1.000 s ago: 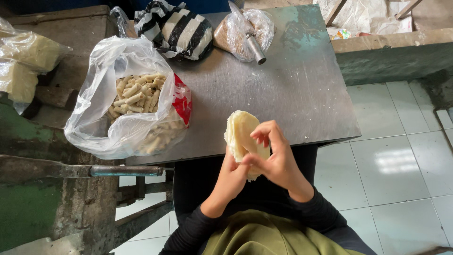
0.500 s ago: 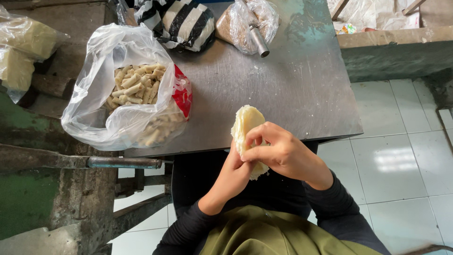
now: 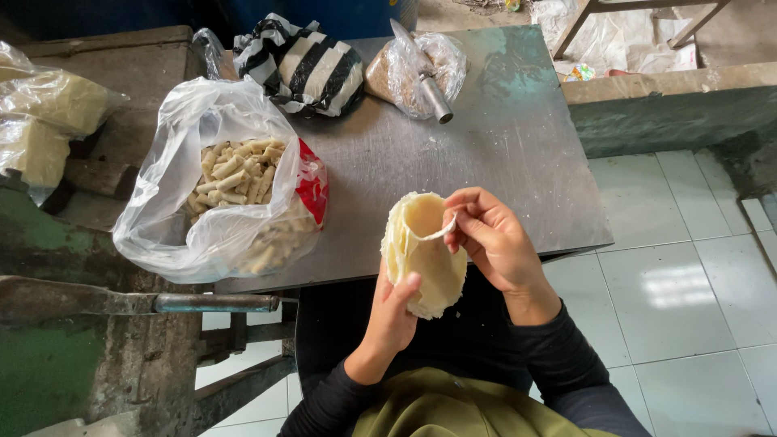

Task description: The person cuts a round block of dough into pieces with a knife on a metal table, wraps the cut pieces in a plastic bag, then flattens and shapes dough portions into round discs by hand, pressing and stretching them on the table.

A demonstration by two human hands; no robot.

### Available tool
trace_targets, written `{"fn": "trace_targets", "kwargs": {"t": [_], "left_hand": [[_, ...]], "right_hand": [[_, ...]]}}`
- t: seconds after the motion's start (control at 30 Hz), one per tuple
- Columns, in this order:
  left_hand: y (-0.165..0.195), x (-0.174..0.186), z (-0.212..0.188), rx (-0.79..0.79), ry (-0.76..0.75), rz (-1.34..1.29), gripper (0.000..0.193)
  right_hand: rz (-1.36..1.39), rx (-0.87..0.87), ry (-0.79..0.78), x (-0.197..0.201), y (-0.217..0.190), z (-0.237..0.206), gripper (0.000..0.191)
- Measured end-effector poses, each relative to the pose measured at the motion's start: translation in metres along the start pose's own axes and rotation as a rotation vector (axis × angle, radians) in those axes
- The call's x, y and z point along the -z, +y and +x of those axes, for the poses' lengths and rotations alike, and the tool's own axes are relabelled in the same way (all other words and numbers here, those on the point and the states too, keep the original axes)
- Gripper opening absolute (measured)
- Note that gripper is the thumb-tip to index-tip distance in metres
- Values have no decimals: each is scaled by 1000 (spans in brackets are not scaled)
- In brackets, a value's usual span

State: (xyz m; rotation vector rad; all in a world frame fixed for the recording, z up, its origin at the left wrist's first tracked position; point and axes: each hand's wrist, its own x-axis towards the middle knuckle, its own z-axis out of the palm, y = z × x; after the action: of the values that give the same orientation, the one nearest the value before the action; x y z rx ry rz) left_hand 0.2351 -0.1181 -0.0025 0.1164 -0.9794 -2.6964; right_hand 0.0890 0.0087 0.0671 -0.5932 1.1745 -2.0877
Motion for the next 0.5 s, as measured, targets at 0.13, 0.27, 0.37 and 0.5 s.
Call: {"fn": "trace_targets", "kwargs": {"t": [0.13,0.27,0.37,0.5], "left_hand": [[2,-6,2,-22,-6,-77,55],[0,-9,3,-56,56,-5,58],[-4,-11,3,-141,31,79,61],[-7,-12,7,-225,12,98,63]], "right_hand": [[-117,-58,-64,-8,5,-3,26],[-253,17,-76,-25,2,-2,37],[-492,99,-68,-43,3,-2,29],[-737,215,-13,-64,4,0,22]]}}
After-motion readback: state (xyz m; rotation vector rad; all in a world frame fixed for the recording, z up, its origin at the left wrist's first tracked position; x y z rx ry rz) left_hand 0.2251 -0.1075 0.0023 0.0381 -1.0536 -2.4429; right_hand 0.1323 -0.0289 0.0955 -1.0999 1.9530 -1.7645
